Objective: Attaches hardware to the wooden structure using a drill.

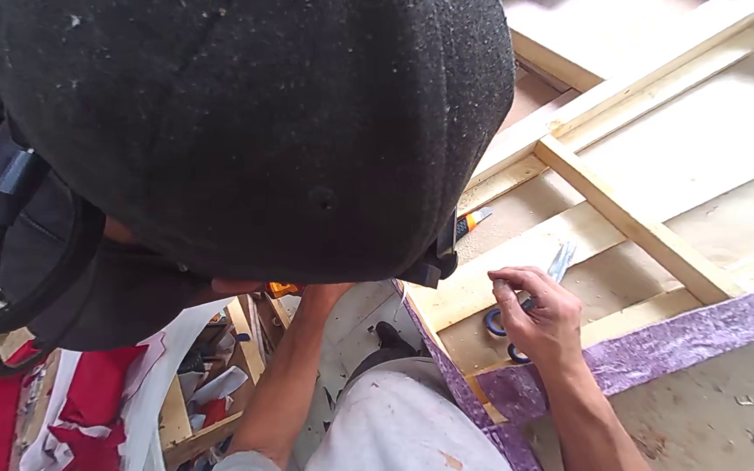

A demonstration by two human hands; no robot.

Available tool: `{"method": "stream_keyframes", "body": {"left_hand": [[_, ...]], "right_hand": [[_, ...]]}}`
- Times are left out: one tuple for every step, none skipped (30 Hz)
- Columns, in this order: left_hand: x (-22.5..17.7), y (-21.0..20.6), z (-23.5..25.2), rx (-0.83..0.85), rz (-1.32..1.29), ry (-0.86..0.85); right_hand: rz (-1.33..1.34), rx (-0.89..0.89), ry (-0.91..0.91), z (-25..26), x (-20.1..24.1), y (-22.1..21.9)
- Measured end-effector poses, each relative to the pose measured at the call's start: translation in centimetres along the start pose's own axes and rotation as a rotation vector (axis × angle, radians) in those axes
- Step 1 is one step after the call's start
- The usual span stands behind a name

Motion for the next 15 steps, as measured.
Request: {"method": "stream_keyframes", "body": {"left_hand": [[-0.09, 0.01, 0.05, 0.004, 0.012, -0.004], [-0.17, 0.0, 0.1, 0.001, 0.02, -0.013], [-0.26, 0.01, 0.11, -0.015, 0.028, -0.032], [-0.34, 0.04, 0.09, -0.037, 0.035, -0.054], [-0.39, 0.08, 0.06, -0.055, 0.04, -0.068], [-0.44, 0.12, 0.05, -0.063, 0.043, -0.073], [-0.46, 0.15, 0.05, -0.064, 0.044, -0.072], [-0.49, 0.15, 0.06, -0.067, 0.048, -0.073], [-0.55, 0.13, 0.07, -0.07, 0.061, -0.077], [-0.57, 0.06, 0.14, -0.067, 0.08, -0.081], [-0.56, -0.04, 0.21, -0.05, 0.097, -0.078], [-0.56, -0.08, 0.26, -0.038, 0.107, -0.076], [-0.56, -0.11, 0.3, -0.032, 0.113, -0.075], [-0.6, -0.12, 0.32, -0.032, 0.116, -0.074], [-0.67, -0.13, 0.3, -0.038, 0.12, -0.077]], "right_hand": [[0.0, -0.002, 0.0, -0.01, -0.01, 0.0], [-0.001, -0.002, -0.001, -0.01, -0.03, 0.01], [0.001, -0.001, -0.002, -0.01, -0.03, 0.01], [0.002, 0.001, -0.001, 0.01, 0.01, 0.01], [0.002, 0.002, 0.0, 0.01, 0.01, 0.01], [0.003, 0.0, 0.001, 0.03, 0.02, 0.01], [0.004, -0.001, 0.002, 0.04, 0.04, 0.03], [0.005, -0.002, 0.002, 0.05, 0.08, 0.04], [0.004, -0.002, 0.001, 0.05, 0.09, 0.05], [0.002, -0.003, 0.001, 0.08, 0.09, 0.05], [0.001, -0.005, 0.001, 0.1, 0.09, 0.06], [0.001, -0.005, 0.001, 0.08, 0.09, 0.03], [0.003, -0.006, 0.001, 0.07, 0.08, 0.01], [0.001, -0.009, 0.001, 0.06, 0.08, 0.03], [0.0, -0.011, 0.001, 0.04, 0.07, 0.05]]}}
Point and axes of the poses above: each hand's wrist, its own z-axis towards the middle knuckle, its own y-axis out of the back of the hand, x = y × z, the point moved 7 cm from there along z, towards the middle knuckle, and after that the axes turned 4 degrees about x, right-handed, at the moved point
